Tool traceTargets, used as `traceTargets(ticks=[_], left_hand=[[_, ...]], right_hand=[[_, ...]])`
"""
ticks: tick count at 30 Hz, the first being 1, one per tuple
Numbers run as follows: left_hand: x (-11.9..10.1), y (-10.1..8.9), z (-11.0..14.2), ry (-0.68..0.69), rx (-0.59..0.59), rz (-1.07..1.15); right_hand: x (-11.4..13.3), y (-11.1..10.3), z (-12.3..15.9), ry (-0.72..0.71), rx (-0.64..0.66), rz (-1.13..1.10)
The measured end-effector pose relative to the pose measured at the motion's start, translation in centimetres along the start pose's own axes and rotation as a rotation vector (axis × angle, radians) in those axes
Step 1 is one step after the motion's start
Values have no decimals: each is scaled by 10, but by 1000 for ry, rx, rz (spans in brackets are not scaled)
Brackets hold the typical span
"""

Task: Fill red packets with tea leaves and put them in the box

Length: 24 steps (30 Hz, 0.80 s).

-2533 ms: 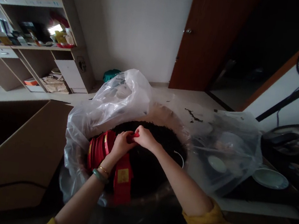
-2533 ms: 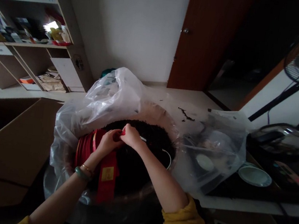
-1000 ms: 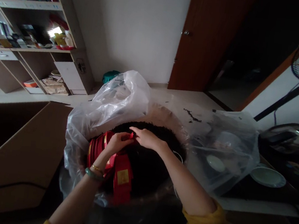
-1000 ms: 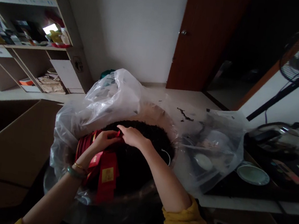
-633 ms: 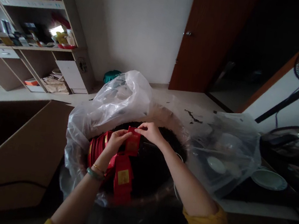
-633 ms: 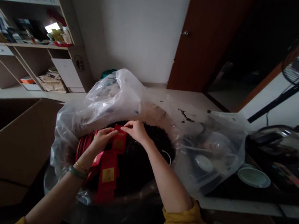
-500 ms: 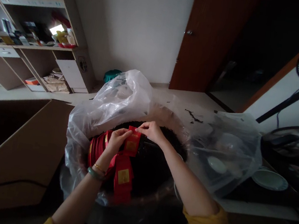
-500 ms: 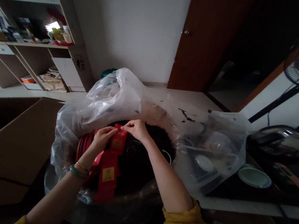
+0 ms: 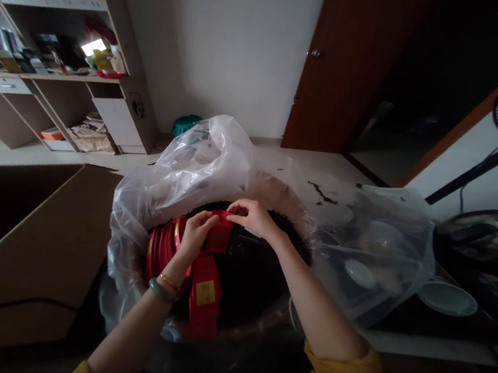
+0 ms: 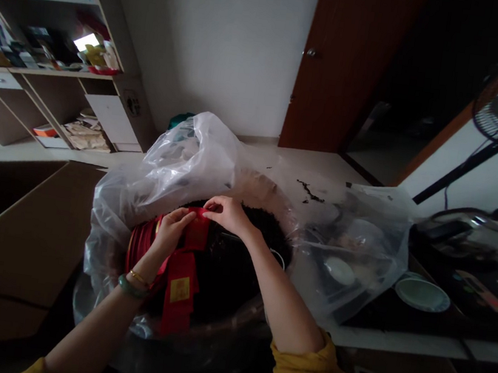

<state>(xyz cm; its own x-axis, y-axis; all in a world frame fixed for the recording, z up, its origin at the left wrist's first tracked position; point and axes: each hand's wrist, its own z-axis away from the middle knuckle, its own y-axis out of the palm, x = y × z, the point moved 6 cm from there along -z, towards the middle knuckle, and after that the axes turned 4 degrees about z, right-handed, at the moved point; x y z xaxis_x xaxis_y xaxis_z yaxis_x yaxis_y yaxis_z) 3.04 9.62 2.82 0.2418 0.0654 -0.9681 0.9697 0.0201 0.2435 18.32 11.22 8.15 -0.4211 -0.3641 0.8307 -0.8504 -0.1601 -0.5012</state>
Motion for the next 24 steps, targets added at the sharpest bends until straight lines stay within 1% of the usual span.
traceTargets(ticks=[4,8,10,12,15,18,20,22,24], left_hand=[[4,0,0,25,-45,6],[8,0,-1,52,-76,0],[9,1,-2,70,-67,-17],[9,2,-2,110,-45,-68],[7,2,-1,214,-72,-171],[7,1,3,277,-133,-228],[8,1,5,282,-145,-236],[9,2,7,265,-133,-226],[7,3,7,243,-120,-213]], right_hand=[[12,-6,5,-108,-10,330],[20,-2,8,-170,8,572],[20,0,9,-147,39,638],[16,2,8,-73,65,685],[11,5,8,28,125,713],[5,12,8,96,238,632],[1,15,8,129,290,548],[0,17,9,129,322,486],[2,15,9,81,297,490]])
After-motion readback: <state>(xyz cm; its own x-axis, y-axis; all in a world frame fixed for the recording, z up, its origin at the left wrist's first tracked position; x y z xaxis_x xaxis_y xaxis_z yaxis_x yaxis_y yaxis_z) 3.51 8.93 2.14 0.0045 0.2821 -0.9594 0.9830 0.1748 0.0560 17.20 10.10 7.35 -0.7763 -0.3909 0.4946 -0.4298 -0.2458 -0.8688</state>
